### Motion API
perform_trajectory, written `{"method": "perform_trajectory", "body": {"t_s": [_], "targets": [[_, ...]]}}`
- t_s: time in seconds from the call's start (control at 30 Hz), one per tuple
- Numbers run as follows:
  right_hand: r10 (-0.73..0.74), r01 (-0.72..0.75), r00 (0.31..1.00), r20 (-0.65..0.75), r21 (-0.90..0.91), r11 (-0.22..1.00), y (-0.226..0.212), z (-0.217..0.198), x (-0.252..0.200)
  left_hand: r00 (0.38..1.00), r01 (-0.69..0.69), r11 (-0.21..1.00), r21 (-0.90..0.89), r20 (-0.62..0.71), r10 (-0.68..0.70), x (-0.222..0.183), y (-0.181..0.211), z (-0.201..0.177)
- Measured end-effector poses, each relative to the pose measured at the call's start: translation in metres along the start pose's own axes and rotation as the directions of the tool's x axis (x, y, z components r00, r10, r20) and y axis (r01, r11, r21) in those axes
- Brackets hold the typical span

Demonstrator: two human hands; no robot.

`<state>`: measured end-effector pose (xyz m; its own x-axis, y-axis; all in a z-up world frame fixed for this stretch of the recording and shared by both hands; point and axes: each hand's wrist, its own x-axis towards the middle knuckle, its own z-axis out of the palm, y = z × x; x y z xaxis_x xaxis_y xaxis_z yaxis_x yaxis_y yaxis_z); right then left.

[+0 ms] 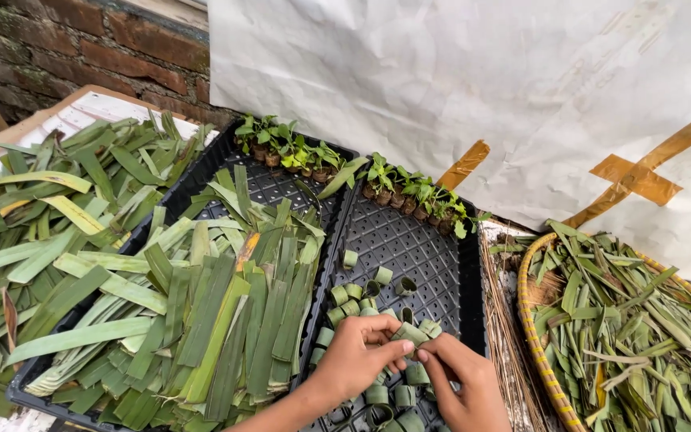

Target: Folding long green leaves into small cylindrical pots for planting seedlings

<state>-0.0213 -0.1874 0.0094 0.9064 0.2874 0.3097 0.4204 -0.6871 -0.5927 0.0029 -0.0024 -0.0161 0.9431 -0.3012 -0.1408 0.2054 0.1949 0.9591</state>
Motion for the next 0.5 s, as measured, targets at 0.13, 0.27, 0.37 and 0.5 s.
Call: {"method": "perform_trajectory", "body": {"t_s": [0.13,0.27,0.37,0.5], "targets": [[0.023,-0.024,0.999,0.04,0.03,0.999,0.001,-0.009,0.0,0.998,0.01,0.996,-0.087,0.07,-0.004,0.003,-0.001,-0.005],[-0.032,0.03,0.999,0.034,0.054,0.998,0.013,-0.011,-0.002,0.972,0.004,0.977,-0.215,0.23,0.047,-0.001,0.005,-0.011],[-0.03,0.028,0.999,0.036,0.058,0.998,0.015,-0.012,-0.003,0.957,0.021,0.961,-0.277,0.282,0.06,-0.004,0.006,-0.009],[-0.007,0.007,1.0,0.016,-0.008,1.0,0.01,-0.006,-0.001,0.979,-0.117,0.972,-0.201,0.142,0.147,-0.002,0.003,-0.004]]}}
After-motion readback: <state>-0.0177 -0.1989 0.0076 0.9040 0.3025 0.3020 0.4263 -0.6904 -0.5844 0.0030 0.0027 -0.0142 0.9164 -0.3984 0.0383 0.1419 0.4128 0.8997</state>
